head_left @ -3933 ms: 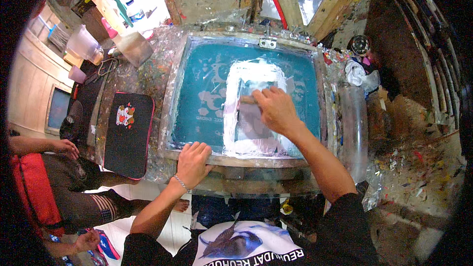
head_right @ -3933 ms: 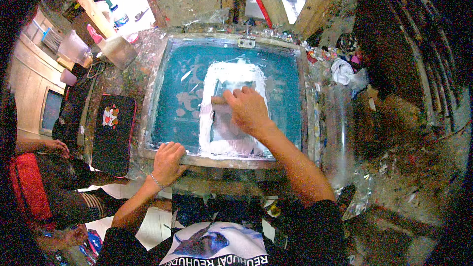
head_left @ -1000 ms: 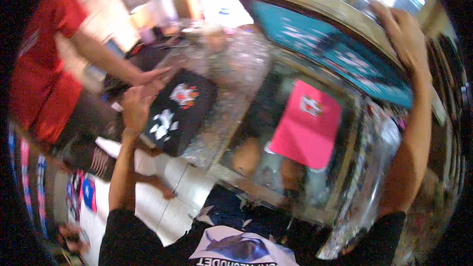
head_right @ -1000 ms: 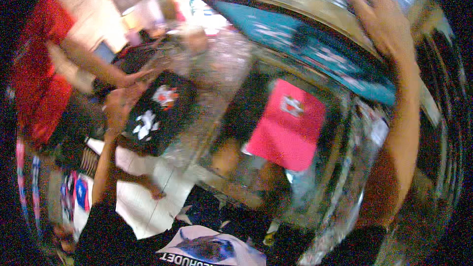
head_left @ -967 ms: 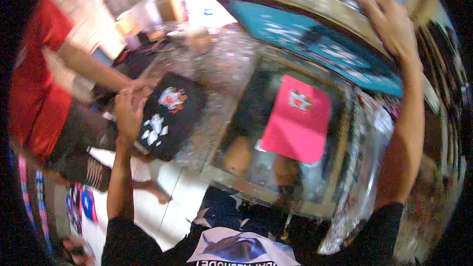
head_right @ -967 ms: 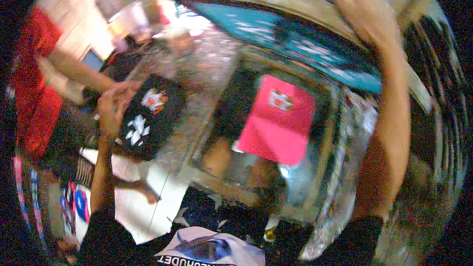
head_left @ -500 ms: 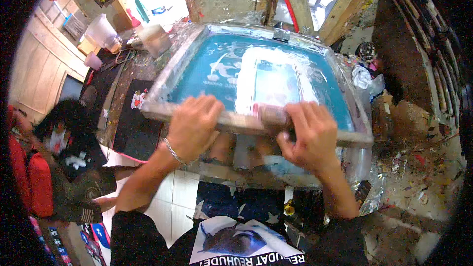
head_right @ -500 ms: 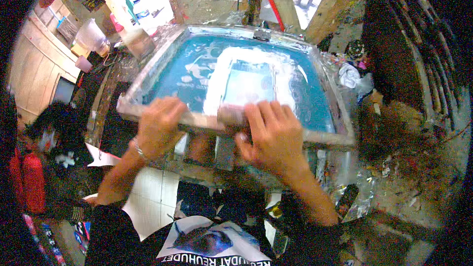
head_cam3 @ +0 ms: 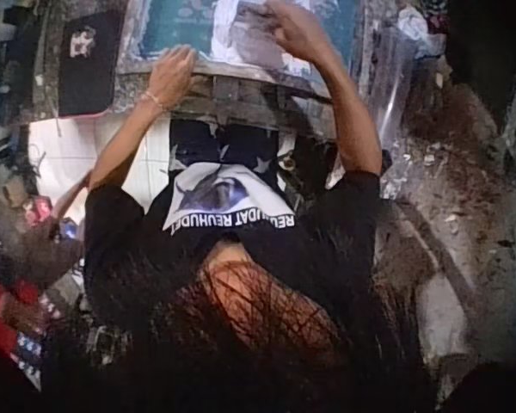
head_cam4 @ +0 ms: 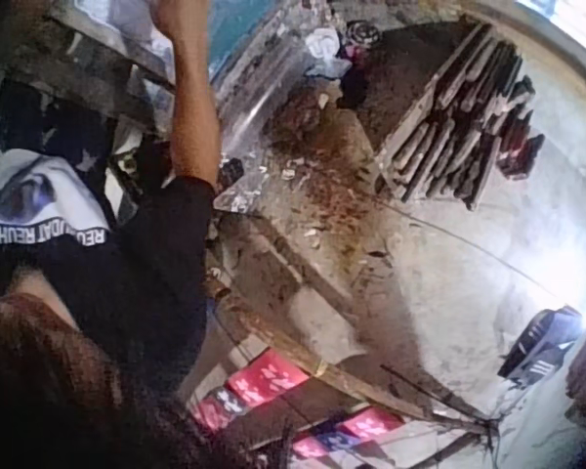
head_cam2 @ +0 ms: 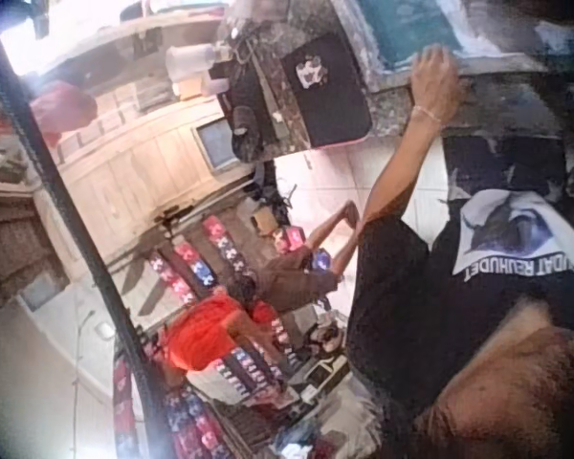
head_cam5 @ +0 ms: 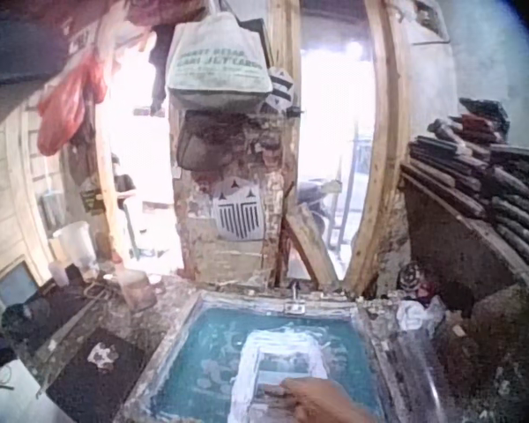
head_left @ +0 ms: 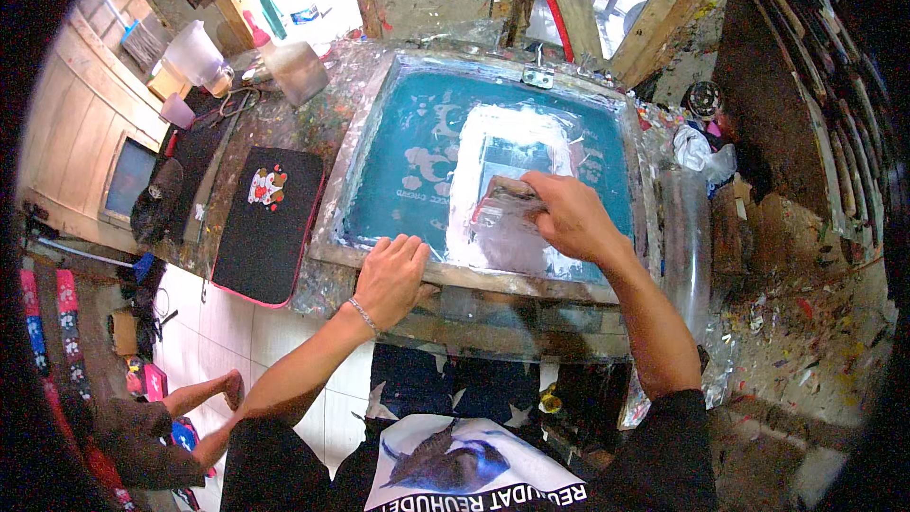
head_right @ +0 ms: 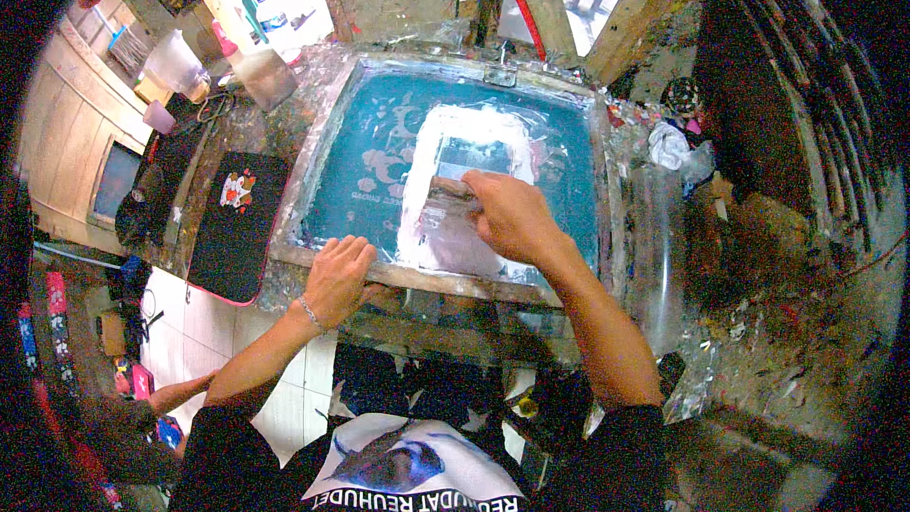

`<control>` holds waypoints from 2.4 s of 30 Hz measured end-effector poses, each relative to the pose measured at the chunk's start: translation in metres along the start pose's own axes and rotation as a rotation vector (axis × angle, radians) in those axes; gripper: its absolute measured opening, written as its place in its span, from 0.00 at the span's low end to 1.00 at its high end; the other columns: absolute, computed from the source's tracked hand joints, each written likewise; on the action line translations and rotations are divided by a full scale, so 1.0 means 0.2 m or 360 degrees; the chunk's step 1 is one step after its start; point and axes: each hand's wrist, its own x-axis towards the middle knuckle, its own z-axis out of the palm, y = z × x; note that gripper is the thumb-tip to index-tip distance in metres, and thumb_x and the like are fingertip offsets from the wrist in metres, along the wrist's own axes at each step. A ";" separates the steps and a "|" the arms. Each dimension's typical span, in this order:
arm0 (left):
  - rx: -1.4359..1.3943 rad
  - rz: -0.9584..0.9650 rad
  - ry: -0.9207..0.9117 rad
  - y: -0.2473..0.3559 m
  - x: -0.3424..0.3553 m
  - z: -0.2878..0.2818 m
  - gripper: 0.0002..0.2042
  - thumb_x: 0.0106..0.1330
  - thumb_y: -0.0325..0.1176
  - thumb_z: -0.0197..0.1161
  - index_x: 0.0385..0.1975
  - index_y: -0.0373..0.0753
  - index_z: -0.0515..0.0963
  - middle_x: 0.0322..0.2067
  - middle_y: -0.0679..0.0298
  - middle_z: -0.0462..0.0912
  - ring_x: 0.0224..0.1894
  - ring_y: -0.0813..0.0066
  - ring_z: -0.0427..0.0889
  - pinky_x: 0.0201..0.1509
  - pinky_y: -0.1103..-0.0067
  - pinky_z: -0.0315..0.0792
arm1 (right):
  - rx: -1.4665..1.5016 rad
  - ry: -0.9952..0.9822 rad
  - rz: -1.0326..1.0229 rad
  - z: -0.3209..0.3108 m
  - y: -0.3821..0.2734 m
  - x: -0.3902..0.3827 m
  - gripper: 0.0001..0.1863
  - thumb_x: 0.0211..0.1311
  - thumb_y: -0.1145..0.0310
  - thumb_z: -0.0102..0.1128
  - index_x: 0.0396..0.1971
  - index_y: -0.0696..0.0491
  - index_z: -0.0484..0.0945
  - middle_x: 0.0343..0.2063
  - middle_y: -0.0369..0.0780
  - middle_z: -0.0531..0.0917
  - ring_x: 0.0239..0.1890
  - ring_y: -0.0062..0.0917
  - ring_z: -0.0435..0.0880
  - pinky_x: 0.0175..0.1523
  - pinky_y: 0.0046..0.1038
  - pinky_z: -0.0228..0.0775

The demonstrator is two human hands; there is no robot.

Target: The person applies white ink through a screen onto various pieces of fabric and apparel by hand with a squeegee, then removes the printed items and places them onto a side table.

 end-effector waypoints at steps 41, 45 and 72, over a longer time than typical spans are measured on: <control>-0.0139 0.0011 -0.0047 -0.06 -0.01 0.08 0.22 0.49 0.42 0.78 0.38 0.37 0.77 0.38 0.57 0.79 0.46 0.58 0.79 0.51 0.65 0.71 | -0.0345 0.0710 -0.0233 0.51 -0.19 -0.42 0.17 0.52 0.69 0.61 0.43 0.56 0.76 0.32 0.43 0.78 0.38 0.37 0.79 0.43 0.38 0.75; -0.0241 0.0067 0.0066 -0.11 0.12 -0.34 0.21 0.52 0.47 0.75 0.38 0.38 0.83 0.38 0.54 0.83 0.44 0.53 0.81 0.49 0.61 0.74 | -0.0432 0.0891 -0.0322 0.07 -0.28 -0.34 0.24 0.55 0.55 0.65 0.43 0.59 0.76 0.31 0.45 0.78 0.34 0.39 0.80 0.39 0.40 0.73; -0.0851 -0.0974 0.0286 -0.22 0.73 0.47 0.16 0.51 0.39 0.79 0.31 0.34 0.85 0.29 0.50 0.87 0.34 0.51 0.88 0.39 0.65 0.79 | -0.0594 0.1268 -0.0132 -1.20 -0.25 0.51 0.41 0.66 0.39 0.51 0.29 0.72 0.82 0.35 0.68 0.82 0.41 0.57 0.85 0.52 0.46 0.76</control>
